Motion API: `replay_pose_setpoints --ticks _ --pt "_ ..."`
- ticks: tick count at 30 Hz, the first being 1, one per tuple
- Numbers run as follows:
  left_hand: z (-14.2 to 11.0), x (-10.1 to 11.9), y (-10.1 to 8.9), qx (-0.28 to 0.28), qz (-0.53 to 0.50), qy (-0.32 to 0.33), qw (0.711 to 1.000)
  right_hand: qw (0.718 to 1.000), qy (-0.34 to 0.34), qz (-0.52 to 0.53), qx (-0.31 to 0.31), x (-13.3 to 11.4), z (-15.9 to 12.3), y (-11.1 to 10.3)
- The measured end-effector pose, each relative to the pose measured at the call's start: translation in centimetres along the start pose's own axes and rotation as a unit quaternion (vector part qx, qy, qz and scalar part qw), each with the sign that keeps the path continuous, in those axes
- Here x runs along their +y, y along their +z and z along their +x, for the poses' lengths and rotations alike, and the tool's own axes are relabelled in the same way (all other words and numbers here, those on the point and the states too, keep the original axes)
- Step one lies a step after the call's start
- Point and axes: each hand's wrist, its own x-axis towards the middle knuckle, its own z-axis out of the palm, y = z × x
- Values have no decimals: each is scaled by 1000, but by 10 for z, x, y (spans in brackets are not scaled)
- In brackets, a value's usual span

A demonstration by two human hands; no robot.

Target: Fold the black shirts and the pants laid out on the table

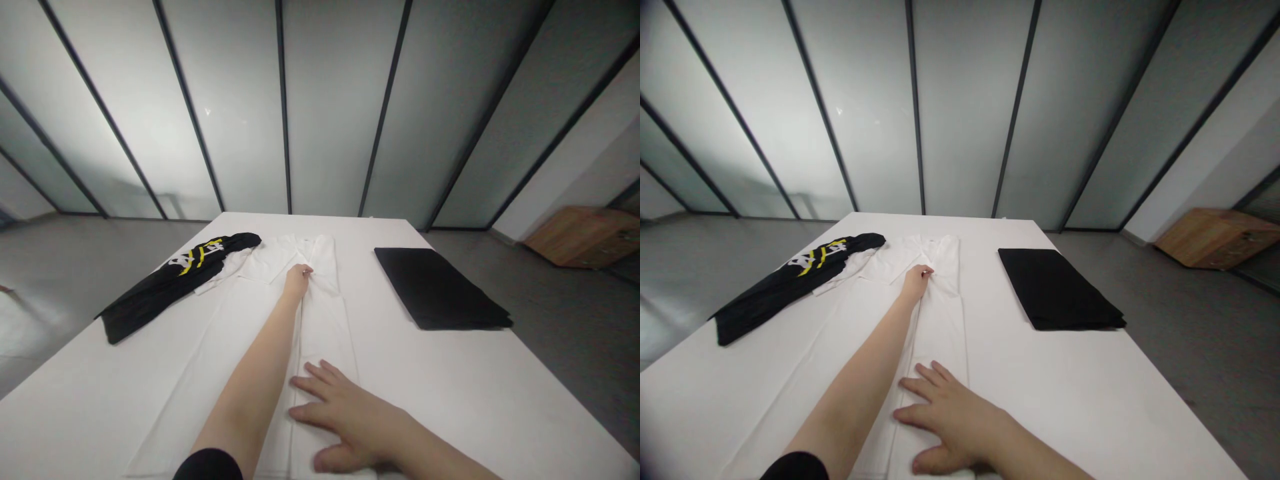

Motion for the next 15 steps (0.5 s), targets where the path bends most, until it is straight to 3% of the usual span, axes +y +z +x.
replay_pose_setpoints --ticks 3,6,8,12,15 --pt "0 2 -4 -12 45 11 999 999 24 -9 20 5 0 -2" --pt "-2 13 -9 -17 83 22 996 982 152 -54 102 16 3 5" --pt "-4 25 -10 -20 104 45 993 965 216 -79 123 24 3 12" --pt "-20 51 6 -103 199 104 969 964 226 -96 105 30 2 22" --pt "-38 58 26 -166 259 88 947 969 211 -91 95 26 0 25"
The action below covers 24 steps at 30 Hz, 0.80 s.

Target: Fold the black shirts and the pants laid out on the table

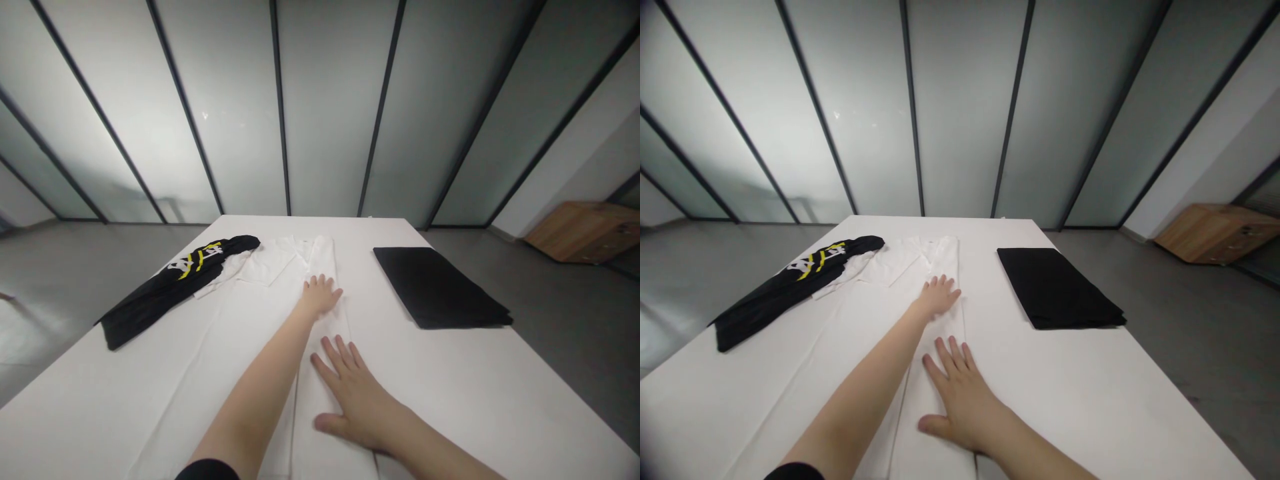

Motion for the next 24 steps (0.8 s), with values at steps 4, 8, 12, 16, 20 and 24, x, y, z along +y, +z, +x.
replay_pose_setpoints --ticks 4,8,12,16,20,24 --pt "-6 7 17 -3 11 -17 1000 999 -37 17 -35 -5 -8 2" --pt "-2 5 15 2 11 -29 1000 993 -98 31 -58 -5 -15 3" --pt "7 3 11 -3 17 -42 999 989 -133 34 -56 -7 -17 -5" --pt "21 -5 8 -8 20 -54 998 988 -135 45 -55 -11 -14 -10" --pt "33 -15 4 -11 21 -64 998 985 -147 61 -65 -17 -14 -16" --pt "38 -20 2 -2 24 -61 998 964 -210 121 -113 -21 -15 -27"
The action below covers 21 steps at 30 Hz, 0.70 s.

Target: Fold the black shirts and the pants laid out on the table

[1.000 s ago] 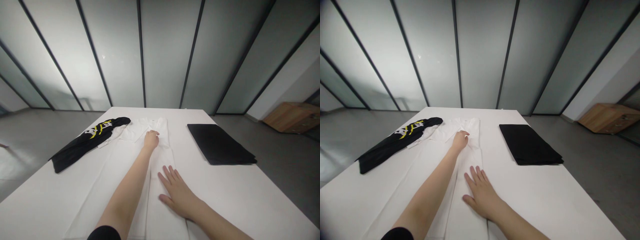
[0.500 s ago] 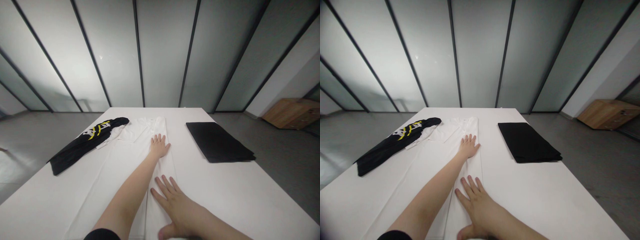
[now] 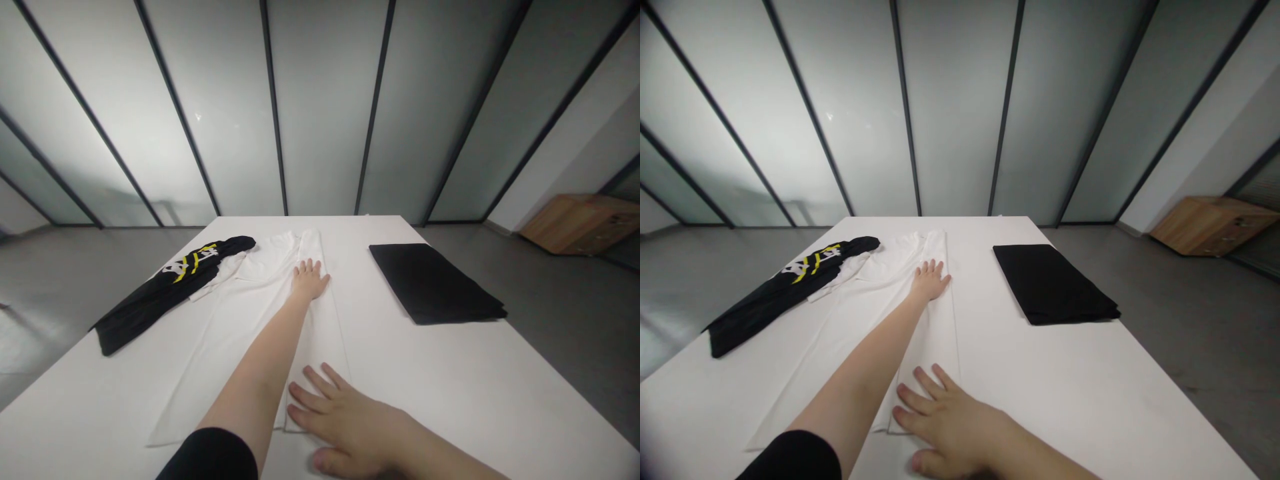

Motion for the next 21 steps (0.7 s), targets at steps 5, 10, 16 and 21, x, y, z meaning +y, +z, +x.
replay_pose_setpoints --ticks 5,10,16,21 --pt "-4 3 1 60 11 1 998 986 -73 148 -26 7 0 -9" --pt "-21 12 6 65 14 45 997 954 -21 256 155 21 -6 -24" --pt "-62 15 16 37 20 112 993 922 37 191 336 36 -9 -32" --pt "-111 12 25 38 26 186 982 896 55 118 424 48 -4 -29"
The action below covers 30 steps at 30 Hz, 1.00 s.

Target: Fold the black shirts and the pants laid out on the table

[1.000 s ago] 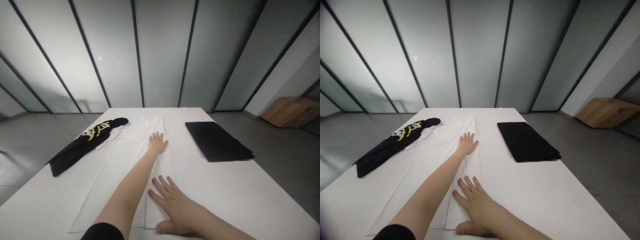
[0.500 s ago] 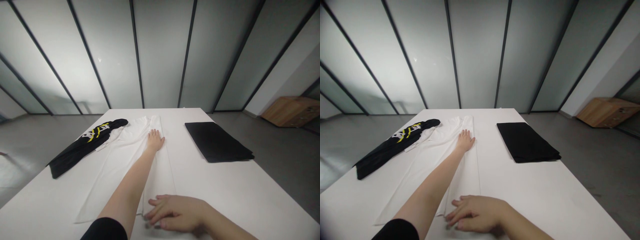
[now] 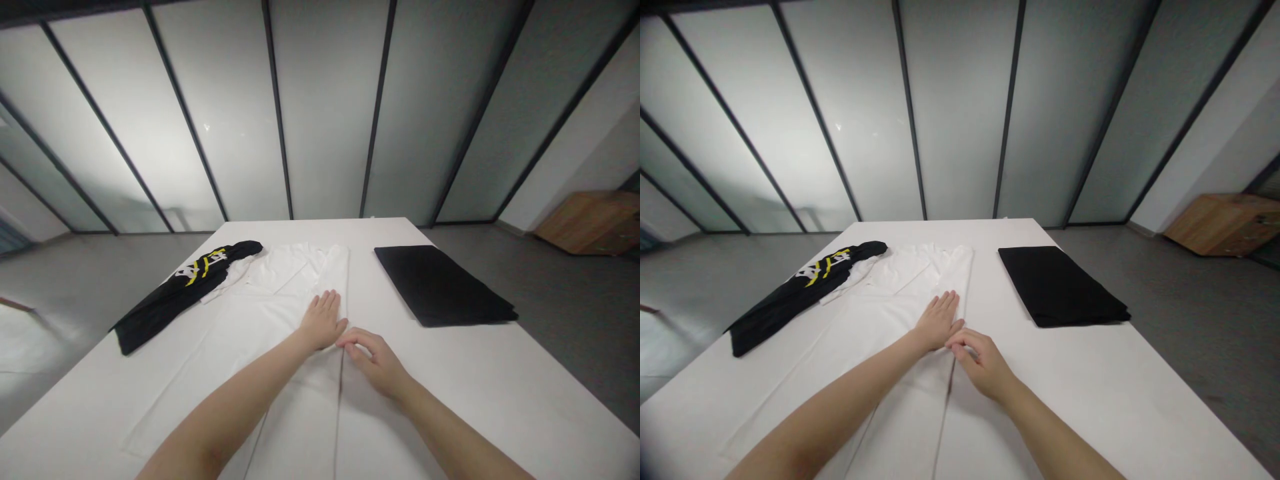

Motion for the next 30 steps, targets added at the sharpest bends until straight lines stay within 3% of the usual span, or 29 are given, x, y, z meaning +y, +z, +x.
replay_pose_setpoints --ticks 4,8,11,14,20,25,30 --pt "-35 11 1 52 -40 -16 998 996 -27 -81 3 16 3 8" --pt "-57 20 -9 122 -92 -32 988 974 35 -213 -68 32 9 19" --pt "-62 24 -17 118 -98 -73 985 938 73 -309 -141 40 24 20" --pt "-61 27 -22 87 -77 -86 990 901 110 -384 -167 47 50 14" --pt "-64 27 -18 46 -51 -65 995 850 203 -472 -119 80 122 -2" --pt "-69 24 -14 -4 -53 -37 998 836 262 -477 -66 104 169 -14" --pt "-71 23 -16 -16 -61 -21 998 828 301 -471 -38 119 193 -23"
